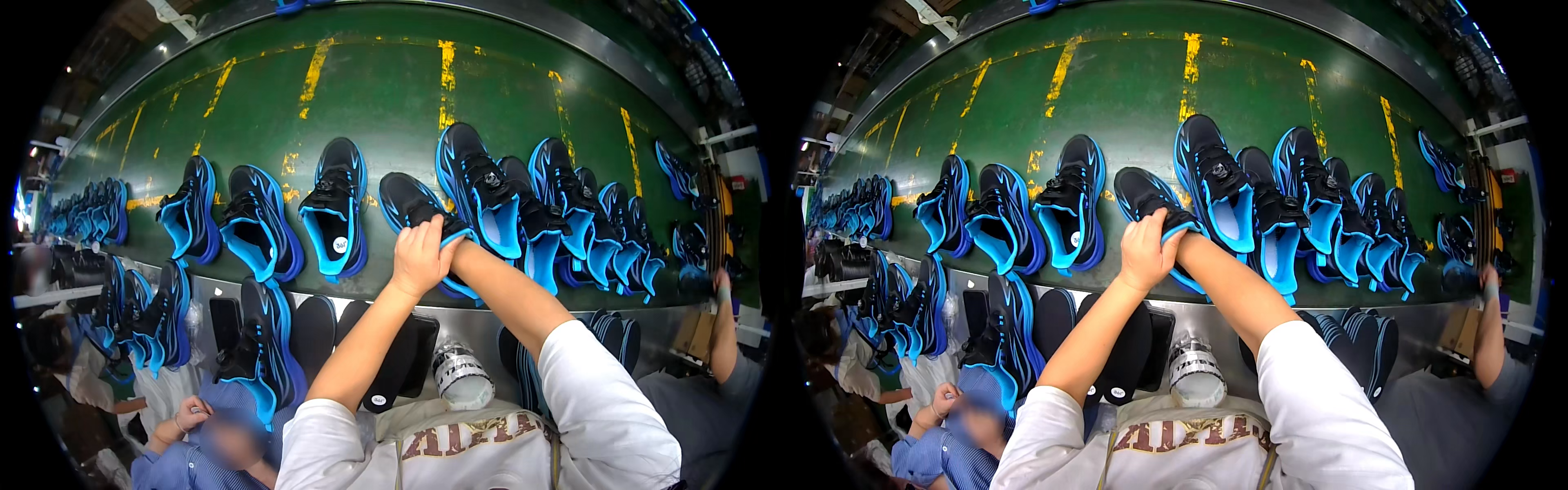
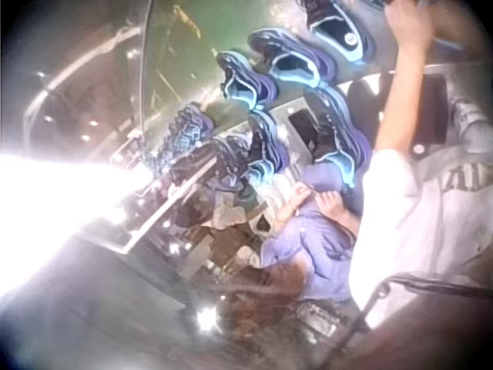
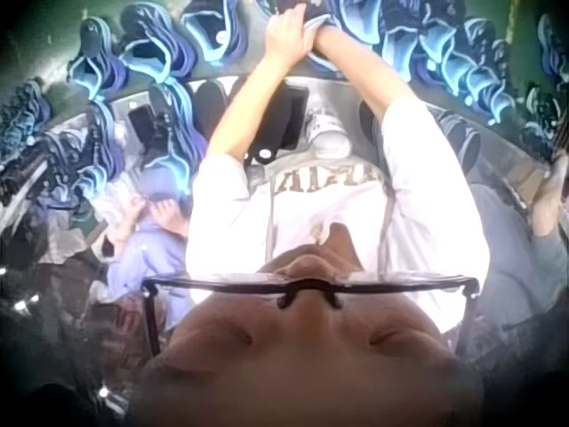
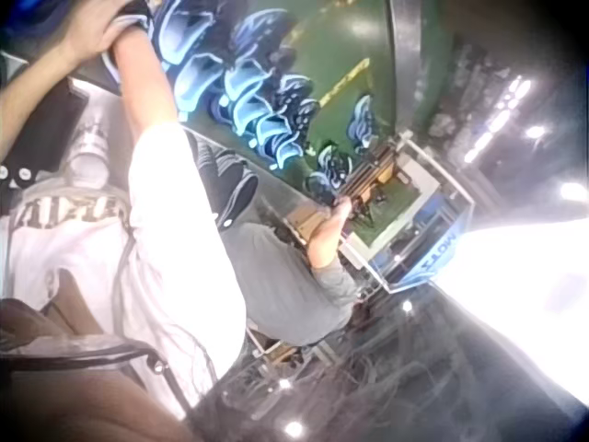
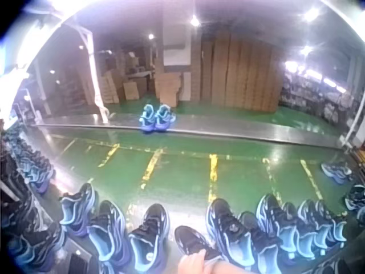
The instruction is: The person places insoles into several sneakers on a workbench. The person handles the sneakers and the stack of insoles by hand.
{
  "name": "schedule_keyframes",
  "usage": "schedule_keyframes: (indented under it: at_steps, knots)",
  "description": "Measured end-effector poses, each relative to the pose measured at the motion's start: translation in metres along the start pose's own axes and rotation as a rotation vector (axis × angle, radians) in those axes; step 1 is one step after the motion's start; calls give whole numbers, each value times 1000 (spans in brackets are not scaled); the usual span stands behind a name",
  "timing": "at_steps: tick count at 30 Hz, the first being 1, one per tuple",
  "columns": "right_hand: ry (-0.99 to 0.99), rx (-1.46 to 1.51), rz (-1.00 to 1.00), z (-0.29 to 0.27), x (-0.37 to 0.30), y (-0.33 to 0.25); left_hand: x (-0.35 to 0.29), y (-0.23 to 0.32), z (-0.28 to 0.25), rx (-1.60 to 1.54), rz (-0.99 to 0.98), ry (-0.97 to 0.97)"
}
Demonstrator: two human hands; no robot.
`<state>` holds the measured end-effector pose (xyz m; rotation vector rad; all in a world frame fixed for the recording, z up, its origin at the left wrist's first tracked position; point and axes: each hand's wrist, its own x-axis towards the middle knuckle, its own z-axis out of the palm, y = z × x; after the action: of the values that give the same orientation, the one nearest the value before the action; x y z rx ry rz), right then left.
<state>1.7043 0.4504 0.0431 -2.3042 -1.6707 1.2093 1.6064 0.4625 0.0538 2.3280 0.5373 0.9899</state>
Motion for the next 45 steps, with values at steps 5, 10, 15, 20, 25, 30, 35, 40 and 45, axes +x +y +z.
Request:
schedule_keyframes:
  at_steps: [5, 10, 15, 20, 25, 30, 35, 40, 45]
  knots:
    - [6, -21, -18, 4, 3, 0, -1, 3, -2, 41, 39, -18]
    - [-24, -67, -34, 2, 1, -1, -3, -7, -1, 72, 39, 15]
    - [-117, -298, -243, -2, -45, -8, -6, -8, -4, 23, -163, 50]
    - [-410, -609, -94, -28, -108, -32, 13, -1, -12, -399, -755, -175]
    - [-29, -347, -218, -2, -109, -6, 28, -8, -17, 121, -171, 12]
    - [635, -79, -346, 21, -154, 7, 23, -9, -31, 361, 178, -194]
    - [708, -2, -354, 57, -184, 22, 3, 17, -48, 322, 297, -214]
    - [702, -41, -387, 40, -172, 16, -2, 8, -33, 305, 160, -70]
    - [-90, -214, -112, -3, -121, -13, 17, 4, -27, 328, -138, -128]
